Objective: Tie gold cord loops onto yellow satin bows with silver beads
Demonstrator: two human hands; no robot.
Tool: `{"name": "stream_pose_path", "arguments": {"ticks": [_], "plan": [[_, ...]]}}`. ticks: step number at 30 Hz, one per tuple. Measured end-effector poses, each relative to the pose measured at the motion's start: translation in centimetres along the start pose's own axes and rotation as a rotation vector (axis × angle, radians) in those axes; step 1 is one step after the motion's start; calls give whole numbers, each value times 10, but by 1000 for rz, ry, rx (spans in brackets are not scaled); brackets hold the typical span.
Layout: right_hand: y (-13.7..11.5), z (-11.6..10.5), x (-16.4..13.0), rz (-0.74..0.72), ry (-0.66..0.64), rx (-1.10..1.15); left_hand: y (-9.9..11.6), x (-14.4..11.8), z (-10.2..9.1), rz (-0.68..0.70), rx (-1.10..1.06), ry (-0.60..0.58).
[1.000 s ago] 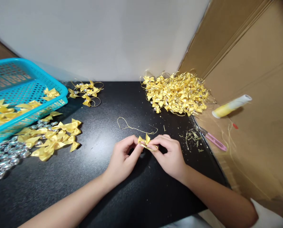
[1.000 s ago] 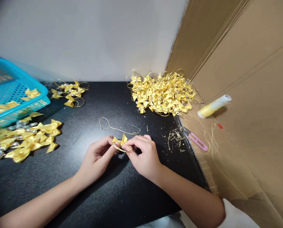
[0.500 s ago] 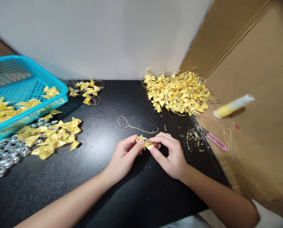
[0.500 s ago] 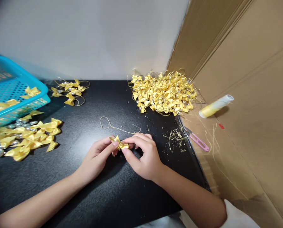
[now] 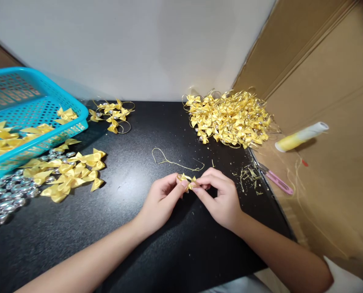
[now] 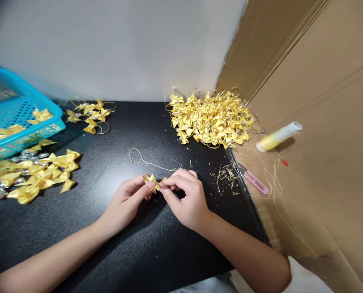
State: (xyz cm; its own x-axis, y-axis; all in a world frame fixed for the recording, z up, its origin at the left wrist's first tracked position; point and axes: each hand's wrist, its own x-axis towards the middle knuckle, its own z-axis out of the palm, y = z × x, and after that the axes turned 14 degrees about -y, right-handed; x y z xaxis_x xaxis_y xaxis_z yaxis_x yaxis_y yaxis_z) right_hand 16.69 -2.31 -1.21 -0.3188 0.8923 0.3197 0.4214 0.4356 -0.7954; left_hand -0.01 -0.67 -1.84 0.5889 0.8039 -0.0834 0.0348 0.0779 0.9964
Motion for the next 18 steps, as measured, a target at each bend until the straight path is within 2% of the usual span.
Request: {"name": "stream_pose_path", "arguments": {"ticks": [6, 9, 12, 18], "plan": [[-1, -3, 0, 50, 17, 130, -1, 0, 0, 23, 35, 30], [-2, -5, -1, 32, 36, 105, -2, -3, 0, 57, 119, 79], [-3, -4, -3, -35, 39, -30, -1, -5, 1, 162, 311, 135], [-3, -1, -4, -69, 44, -156, 2, -8, 1, 424, 565, 133]]}}
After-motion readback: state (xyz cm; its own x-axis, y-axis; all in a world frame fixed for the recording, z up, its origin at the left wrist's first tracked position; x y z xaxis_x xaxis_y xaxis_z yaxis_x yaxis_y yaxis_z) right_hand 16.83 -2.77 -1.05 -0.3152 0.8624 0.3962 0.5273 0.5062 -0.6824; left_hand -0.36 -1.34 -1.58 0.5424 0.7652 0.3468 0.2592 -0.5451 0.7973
